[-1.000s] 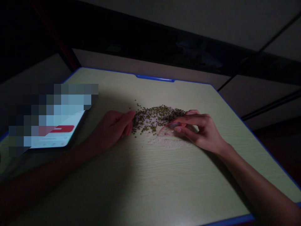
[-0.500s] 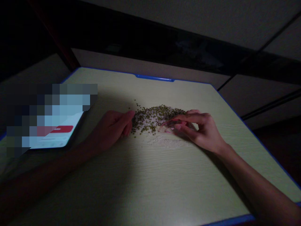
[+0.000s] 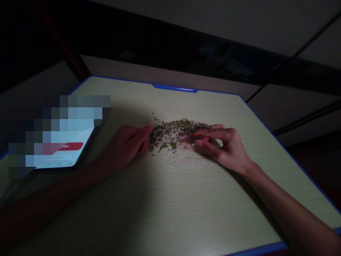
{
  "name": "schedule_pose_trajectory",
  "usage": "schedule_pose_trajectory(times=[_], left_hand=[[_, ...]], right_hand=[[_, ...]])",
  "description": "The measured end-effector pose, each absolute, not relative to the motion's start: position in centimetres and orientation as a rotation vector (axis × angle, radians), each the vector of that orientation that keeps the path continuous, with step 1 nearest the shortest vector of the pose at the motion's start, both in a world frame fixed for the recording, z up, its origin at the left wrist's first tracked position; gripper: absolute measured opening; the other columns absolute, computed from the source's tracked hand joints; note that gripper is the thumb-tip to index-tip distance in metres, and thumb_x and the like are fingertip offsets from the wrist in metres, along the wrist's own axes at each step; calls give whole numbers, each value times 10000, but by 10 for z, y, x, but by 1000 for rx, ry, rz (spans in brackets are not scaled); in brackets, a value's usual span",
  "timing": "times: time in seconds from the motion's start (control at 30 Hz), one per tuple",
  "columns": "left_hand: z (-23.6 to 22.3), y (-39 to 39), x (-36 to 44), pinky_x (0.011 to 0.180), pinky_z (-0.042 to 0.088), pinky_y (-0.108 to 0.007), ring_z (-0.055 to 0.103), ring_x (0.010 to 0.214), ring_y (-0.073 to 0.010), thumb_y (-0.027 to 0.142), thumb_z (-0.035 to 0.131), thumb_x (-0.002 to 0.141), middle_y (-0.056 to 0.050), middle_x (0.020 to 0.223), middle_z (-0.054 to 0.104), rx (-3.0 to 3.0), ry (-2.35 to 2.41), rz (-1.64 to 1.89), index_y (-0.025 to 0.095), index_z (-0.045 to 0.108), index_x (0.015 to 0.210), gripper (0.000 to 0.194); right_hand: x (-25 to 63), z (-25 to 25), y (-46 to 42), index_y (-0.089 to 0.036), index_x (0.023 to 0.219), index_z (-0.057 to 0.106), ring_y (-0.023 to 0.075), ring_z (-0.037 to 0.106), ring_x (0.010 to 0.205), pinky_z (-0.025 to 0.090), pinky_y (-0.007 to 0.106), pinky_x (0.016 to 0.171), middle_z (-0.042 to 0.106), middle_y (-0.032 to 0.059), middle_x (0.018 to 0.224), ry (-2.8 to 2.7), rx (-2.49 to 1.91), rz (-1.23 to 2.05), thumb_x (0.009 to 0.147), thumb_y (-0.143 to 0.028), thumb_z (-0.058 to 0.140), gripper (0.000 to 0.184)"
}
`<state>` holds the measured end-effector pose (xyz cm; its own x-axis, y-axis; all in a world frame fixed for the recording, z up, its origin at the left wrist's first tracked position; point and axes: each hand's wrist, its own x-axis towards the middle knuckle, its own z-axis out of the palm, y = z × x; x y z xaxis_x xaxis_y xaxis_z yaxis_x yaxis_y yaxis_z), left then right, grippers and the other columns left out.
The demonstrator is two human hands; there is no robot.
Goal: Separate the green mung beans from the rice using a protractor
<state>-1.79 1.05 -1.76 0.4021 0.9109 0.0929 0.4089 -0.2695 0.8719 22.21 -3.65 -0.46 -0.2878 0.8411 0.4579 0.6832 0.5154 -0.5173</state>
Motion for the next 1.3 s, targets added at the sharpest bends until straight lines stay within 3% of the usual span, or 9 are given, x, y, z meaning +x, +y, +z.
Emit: schedule_pose_trajectory(times=[0.6,0.93,1.3], left_hand=[[-18,11,-17,480,344,-255,425,372,-99,448,348,820,34,355,434,1851,1111,805,214,397,351,526],[-18,11,-18,481,348,-248,428,374,-98,448,345,828,38,353,426,1868,1094,817,212,396,352,534],[-16,10,-18,497,346,-259,439,394,-108,442,348,835,30,362,431,1854,1102,798,208,394,357,534]], right_hand=[[224,-5,-37,-112,880,711,124,527,503,385,313,587,710,54,673,-2096,-1205,307,770,-202,597,182],[222,-7,-39,-146,870,708,118,519,539,383,324,645,721,30,708,-2122,-1129,333,754,-173,617,150],[219,-3,-41,-175,876,713,111,495,498,384,307,603,696,8,646,-2085,-1230,317,773,-212,586,167]])
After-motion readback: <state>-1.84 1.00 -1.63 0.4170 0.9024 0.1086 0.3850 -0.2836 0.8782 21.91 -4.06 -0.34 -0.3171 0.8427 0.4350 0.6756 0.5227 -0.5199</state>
